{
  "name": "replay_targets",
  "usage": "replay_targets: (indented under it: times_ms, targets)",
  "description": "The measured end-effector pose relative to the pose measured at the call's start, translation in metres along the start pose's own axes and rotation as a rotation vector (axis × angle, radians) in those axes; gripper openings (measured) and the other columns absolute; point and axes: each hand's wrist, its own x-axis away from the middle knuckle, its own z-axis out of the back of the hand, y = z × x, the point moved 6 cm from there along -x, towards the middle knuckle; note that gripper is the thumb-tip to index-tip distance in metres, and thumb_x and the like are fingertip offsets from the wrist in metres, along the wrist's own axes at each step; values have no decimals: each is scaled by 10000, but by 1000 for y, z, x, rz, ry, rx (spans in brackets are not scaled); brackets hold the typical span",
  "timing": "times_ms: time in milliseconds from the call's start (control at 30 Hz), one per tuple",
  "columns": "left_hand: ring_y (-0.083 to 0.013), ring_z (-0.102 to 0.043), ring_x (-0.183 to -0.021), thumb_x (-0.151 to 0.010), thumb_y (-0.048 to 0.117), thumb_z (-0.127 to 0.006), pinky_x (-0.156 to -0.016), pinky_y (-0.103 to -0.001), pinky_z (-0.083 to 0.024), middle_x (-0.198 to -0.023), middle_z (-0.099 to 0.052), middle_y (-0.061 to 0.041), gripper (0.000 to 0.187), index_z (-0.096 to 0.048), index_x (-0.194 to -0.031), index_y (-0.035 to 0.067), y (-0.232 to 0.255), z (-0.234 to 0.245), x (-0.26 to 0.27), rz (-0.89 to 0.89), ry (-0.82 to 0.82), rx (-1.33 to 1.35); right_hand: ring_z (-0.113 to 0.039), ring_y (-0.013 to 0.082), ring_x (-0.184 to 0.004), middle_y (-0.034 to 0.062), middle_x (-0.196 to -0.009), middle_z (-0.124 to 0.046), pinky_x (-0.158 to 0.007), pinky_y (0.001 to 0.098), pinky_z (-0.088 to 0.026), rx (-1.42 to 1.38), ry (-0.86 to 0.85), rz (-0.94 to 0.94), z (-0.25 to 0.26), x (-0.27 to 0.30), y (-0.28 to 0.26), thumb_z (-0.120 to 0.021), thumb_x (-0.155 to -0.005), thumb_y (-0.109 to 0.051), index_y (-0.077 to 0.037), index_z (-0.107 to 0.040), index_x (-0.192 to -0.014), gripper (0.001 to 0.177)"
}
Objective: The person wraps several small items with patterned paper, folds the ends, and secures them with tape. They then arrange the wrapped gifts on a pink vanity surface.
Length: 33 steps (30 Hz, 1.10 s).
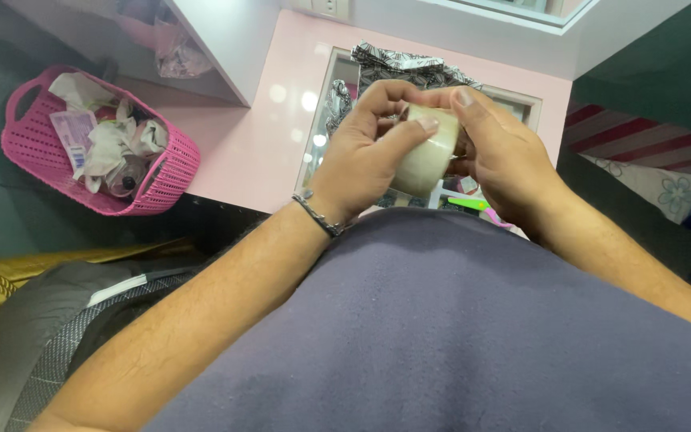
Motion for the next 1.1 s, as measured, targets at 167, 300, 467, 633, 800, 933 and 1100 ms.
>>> replay_targets:
  times_ms: [167,300,467,633,800,933,1100]
  targets:
    - [-244,-596,-1231,-947,449,-659,-936,-407,-629,-1413,-455,-159,697,-333,-1457,105,-25,33,25,121,21,51,-678,205,-1153,92,-1269,-649,-956,370,-585,390,-161,89,-27,7,-10,-768,-854,-384,-105,-404,-1507,798]
    - [-242,-517,-1239,-967,293,-703,-1043,-375,-482,-1399,-425,-191,728,-290,-1516,51,-23,137,90,-59,898,-205,-628,176,-1160,96,-1303,-628,-960,336,-537,242,26,102,-7,8,-21,-717,-888,-303,-81,-423,-1516,728]
    - [-309,-488,-1369,-969,338,-613,-1053,-548,-432,-1573,-355,-90,764,-192,-1595,221,-47,273,179,350,1571,171,-624,155,-1076,87,-1256,-629,-874,311,-541,22,153,80,14,10,-9,-694,-899,-274,-42,-426,-1494,692]
    - [-363,-565,-1374,-945,167,-444,-987,-616,-533,-1590,-414,-40,704,-306,-1584,428,-102,324,148,333,1456,279,-552,151,-1048,80,-1267,-611,-844,294,-476,73,164,54,13,9,-2,-704,-915,-279,-45,-444,-1516,695]
    - [-355,-515,-1381,-831,44,-400,-1017,-625,-531,-1584,-368,-28,828,-253,-1574,380,-118,315,101,164,1315,299,-596,161,-1155,77,-1312,-615,-903,325,-506,119,154,36,2,13,-4,-709,-888,-277,-82,-421,-1494,699]
    - [-295,-467,-1426,-925,208,-720,-1131,-473,-390,-1607,-322,-133,1059,76,-1620,137,-84,290,105,339,1479,186,-591,184,-1281,102,-1369,-592,-1075,347,-497,125,119,85,-7,10,-16,-740,-893,-208,-72,-403,-1491,700]
    - [-249,-549,-1353,-975,213,-668,-1138,-347,-438,-1455,-563,-138,587,-457,-1491,28,-38,192,90,-49,1030,-76,-644,216,-1225,90,-1400,-564,-1017,381,-562,184,55,7,-19,2,-27,-764,-807,-178,-129,-384,-1510,801]
